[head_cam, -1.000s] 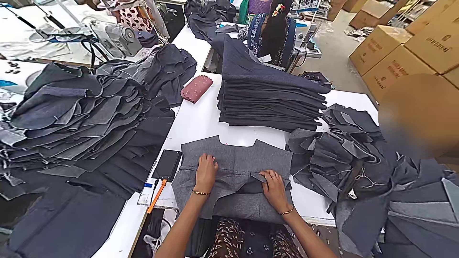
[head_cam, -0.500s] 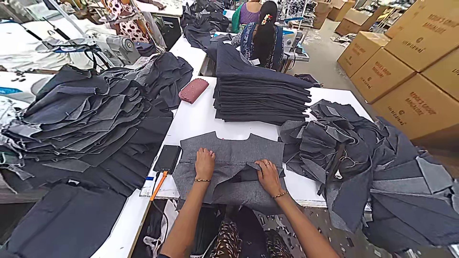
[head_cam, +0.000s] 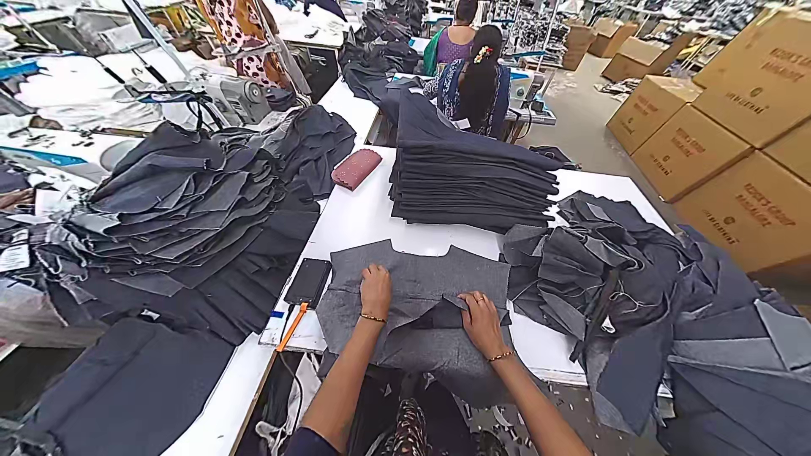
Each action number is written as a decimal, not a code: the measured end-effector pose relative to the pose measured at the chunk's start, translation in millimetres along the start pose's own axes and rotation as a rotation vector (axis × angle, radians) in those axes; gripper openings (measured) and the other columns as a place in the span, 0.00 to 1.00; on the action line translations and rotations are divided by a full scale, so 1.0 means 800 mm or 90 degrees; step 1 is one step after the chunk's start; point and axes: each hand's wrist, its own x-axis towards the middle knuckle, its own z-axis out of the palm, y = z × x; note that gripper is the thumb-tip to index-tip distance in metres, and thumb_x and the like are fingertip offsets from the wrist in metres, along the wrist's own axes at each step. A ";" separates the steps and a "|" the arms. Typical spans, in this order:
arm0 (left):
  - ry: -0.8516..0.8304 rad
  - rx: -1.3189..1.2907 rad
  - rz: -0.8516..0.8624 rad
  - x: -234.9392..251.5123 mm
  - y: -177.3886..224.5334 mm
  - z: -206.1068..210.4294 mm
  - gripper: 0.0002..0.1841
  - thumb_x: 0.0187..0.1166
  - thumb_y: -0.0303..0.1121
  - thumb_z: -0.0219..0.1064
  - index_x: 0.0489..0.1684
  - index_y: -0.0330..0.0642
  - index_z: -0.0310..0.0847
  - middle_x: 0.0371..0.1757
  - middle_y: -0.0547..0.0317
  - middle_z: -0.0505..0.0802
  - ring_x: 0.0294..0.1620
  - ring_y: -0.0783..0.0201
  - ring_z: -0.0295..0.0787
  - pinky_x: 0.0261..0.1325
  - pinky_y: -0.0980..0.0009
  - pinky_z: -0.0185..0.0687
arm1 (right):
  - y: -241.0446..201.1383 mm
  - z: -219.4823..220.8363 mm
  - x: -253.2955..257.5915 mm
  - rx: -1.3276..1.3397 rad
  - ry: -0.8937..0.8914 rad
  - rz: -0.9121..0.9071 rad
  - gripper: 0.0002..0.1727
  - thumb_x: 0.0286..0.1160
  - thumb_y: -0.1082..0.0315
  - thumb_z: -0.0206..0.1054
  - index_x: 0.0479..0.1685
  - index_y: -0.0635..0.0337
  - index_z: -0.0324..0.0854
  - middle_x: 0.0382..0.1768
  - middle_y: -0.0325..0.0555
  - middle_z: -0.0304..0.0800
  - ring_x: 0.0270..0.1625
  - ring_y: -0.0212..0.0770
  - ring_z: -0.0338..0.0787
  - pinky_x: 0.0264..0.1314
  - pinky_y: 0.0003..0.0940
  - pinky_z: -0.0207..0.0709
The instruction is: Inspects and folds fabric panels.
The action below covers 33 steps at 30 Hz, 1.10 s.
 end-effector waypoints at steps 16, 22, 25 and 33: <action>0.025 -0.081 0.073 0.008 -0.031 0.000 0.21 0.90 0.33 0.52 0.68 0.23 0.77 0.74 0.29 0.80 0.80 0.37 0.75 0.78 0.47 0.71 | 0.000 0.001 0.000 -0.009 -0.002 -0.003 0.17 0.68 0.73 0.65 0.55 0.62 0.90 0.53 0.62 0.92 0.58 0.64 0.91 0.59 0.62 0.80; 0.097 -0.243 0.129 0.014 -0.067 0.010 0.20 0.87 0.40 0.62 0.53 0.26 0.88 0.62 0.32 0.89 0.70 0.38 0.84 0.77 0.46 0.72 | 0.000 0.001 0.000 -0.004 0.017 -0.014 0.17 0.67 0.72 0.65 0.54 0.63 0.90 0.52 0.62 0.92 0.56 0.65 0.92 0.57 0.63 0.81; 0.073 -0.223 0.142 0.010 -0.063 0.014 0.20 0.85 0.40 0.66 0.63 0.31 0.86 0.69 0.33 0.86 0.76 0.39 0.79 0.81 0.48 0.69 | 0.000 -0.001 0.001 0.011 -0.007 0.002 0.18 0.68 0.73 0.64 0.56 0.62 0.90 0.54 0.62 0.92 0.58 0.64 0.90 0.60 0.63 0.79; -0.027 -0.145 0.086 0.012 -0.040 -0.014 0.18 0.87 0.36 0.62 0.61 0.30 0.86 0.71 0.34 0.83 0.78 0.41 0.77 0.80 0.48 0.70 | -0.003 -0.004 0.001 0.010 -0.026 0.019 0.18 0.69 0.72 0.64 0.57 0.61 0.90 0.55 0.61 0.92 0.60 0.63 0.90 0.61 0.62 0.78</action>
